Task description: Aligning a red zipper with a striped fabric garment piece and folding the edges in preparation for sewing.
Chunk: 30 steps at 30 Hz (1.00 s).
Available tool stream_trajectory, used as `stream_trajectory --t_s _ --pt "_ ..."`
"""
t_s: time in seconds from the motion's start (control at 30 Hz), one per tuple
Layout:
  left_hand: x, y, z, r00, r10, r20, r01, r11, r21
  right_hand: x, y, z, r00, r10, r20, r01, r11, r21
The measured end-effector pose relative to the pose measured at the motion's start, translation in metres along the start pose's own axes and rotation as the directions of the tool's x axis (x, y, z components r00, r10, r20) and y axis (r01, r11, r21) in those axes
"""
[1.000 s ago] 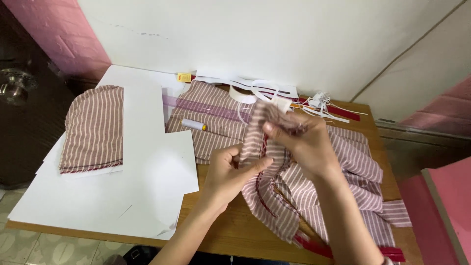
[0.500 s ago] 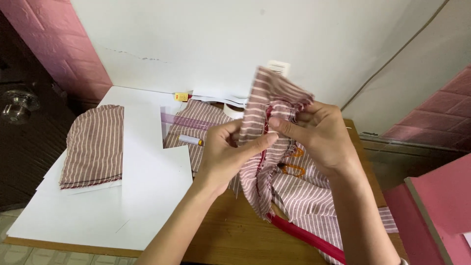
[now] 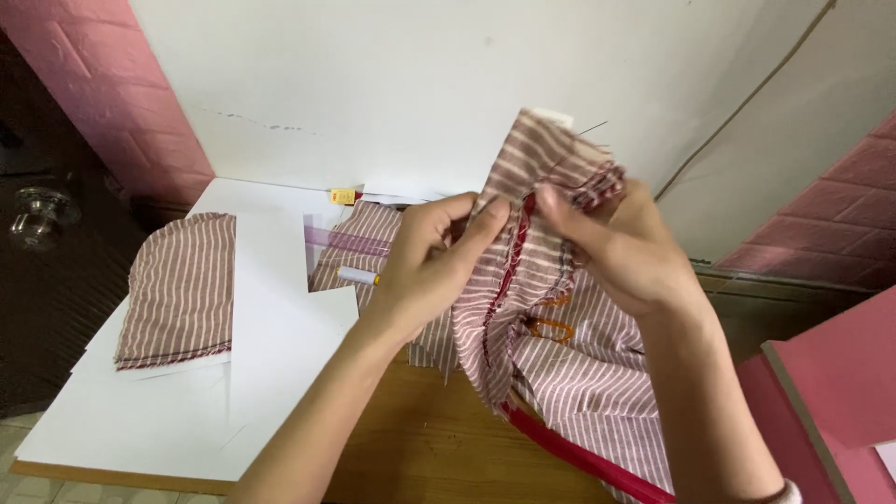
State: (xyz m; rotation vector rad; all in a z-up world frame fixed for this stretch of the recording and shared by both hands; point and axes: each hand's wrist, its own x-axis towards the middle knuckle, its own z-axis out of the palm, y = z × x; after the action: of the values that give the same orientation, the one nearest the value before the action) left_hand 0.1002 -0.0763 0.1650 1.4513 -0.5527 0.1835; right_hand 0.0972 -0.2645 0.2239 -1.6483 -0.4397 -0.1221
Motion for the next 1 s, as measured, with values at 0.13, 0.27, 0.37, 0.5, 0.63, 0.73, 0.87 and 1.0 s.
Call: stream_trajectory --t_s 0.13,0.27,0.37,0.5,0.63,0.73,0.87,1.0 --pt "0.019 0.015 0.002 0.997 -0.075 0.013 0.076 0.997 -0.027 0.009 -0.021 -0.002 0.99 -0.131 -0.055 0.124 0.986 -0.113" --pt "0.021 0.009 0.004 0.999 -0.052 -0.002 0.051 0.979 -0.196 0.011 -0.026 -0.007 0.995 -0.094 -0.033 0.09 0.99 -0.112" --pt "0.012 0.002 0.001 0.996 -0.043 0.072 0.056 0.978 -0.2 0.014 0.0 -0.018 0.995 -0.087 0.058 0.083 0.994 0.068" --pt "0.006 -0.012 -0.01 0.978 -0.031 0.207 0.064 0.986 -0.153 0.008 0.008 -0.01 1.0 -0.028 0.009 0.026 0.992 0.122" --pt "0.003 -0.006 -0.006 0.976 -0.182 0.116 0.199 0.968 -0.155 0.005 0.011 -0.008 0.999 -0.046 0.003 0.046 0.999 0.01" --pt "0.002 -0.013 -0.006 0.977 -0.196 0.082 0.204 0.972 -0.119 0.004 0.016 -0.008 0.994 -0.099 0.04 0.102 0.991 -0.081" --pt "0.003 -0.03 -0.007 0.983 -0.116 0.14 0.132 0.985 -0.112 0.007 0.025 -0.011 0.999 -0.036 -0.02 0.034 0.996 -0.079" --pt "0.005 -0.031 -0.004 0.945 -0.286 0.159 0.322 0.897 -0.301 0.008 0.028 -0.008 0.997 -0.083 -0.007 0.083 0.996 -0.033"
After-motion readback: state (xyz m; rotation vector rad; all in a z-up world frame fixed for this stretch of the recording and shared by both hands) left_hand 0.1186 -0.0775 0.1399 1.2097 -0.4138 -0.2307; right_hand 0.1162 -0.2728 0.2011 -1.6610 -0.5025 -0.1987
